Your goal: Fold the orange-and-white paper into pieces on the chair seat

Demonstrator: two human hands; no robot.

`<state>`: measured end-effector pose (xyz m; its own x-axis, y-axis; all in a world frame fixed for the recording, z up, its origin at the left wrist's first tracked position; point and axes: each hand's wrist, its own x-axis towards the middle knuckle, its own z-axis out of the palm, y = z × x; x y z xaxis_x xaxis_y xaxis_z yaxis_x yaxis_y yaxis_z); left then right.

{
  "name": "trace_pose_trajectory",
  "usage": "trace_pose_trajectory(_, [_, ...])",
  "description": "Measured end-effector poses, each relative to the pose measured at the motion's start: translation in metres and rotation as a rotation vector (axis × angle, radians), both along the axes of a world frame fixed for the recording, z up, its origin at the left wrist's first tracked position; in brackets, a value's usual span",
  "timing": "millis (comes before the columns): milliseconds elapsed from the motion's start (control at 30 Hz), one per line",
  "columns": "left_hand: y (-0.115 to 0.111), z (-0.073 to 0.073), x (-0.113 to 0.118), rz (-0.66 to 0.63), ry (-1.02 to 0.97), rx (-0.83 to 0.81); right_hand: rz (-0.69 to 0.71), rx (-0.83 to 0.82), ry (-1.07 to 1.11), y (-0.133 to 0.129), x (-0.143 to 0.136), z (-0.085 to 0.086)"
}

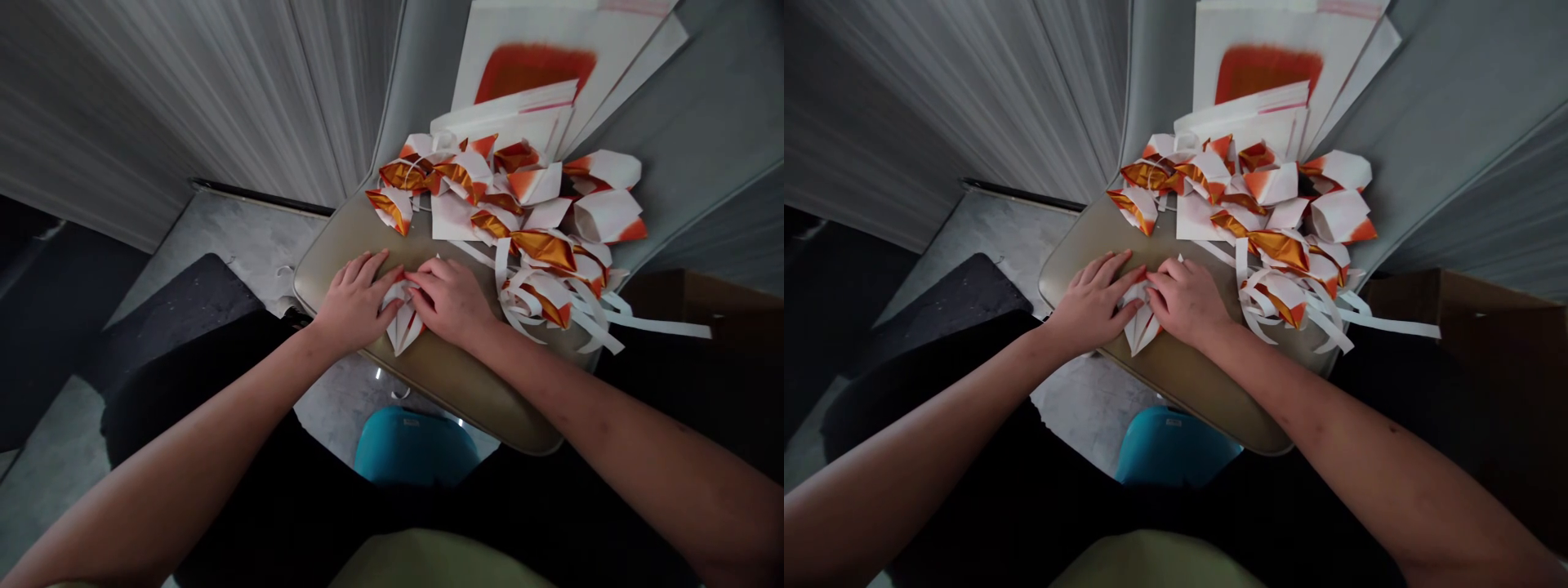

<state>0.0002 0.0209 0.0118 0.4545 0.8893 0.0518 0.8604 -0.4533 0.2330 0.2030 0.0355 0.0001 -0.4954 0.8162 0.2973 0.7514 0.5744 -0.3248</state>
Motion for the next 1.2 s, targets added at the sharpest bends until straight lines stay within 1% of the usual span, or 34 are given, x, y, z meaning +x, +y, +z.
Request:
trace_pose_trajectory(367, [-0.001,0.001,0.001,0.009,0.007,-0.009,0.011,0.002,0.098,0.001,0.001,-0.004])
trace_pose_trajectory(633, [-0.001,0.002,0.001,0.014,0.016,-0.025,-0.001,0.028,0.067,0.001,0.001,-0.005])
trace_pose_trajectory(800, [-0.003,0.002,0.0,0.026,0.031,-0.013,-0.018,0.015,0.083,0.002,0.0,-0.006])
trace_pose_trajectory(933, [-0.012,-0.001,-0.006,0.052,0.039,0.006,-0.019,0.014,0.085,0.002,-0.001,-0.007])
trace_pose_trajectory(1067, [-0.024,-0.005,-0.019,0.075,0.03,0.017,-0.026,0.001,0.101,0.001,-0.001,-0.006])
trace_pose_trajectory(1200, [-0.029,-0.002,-0.032,0.136,0.027,0.033,-0.013,-0.019,0.081,0.002,-0.002,-0.005])
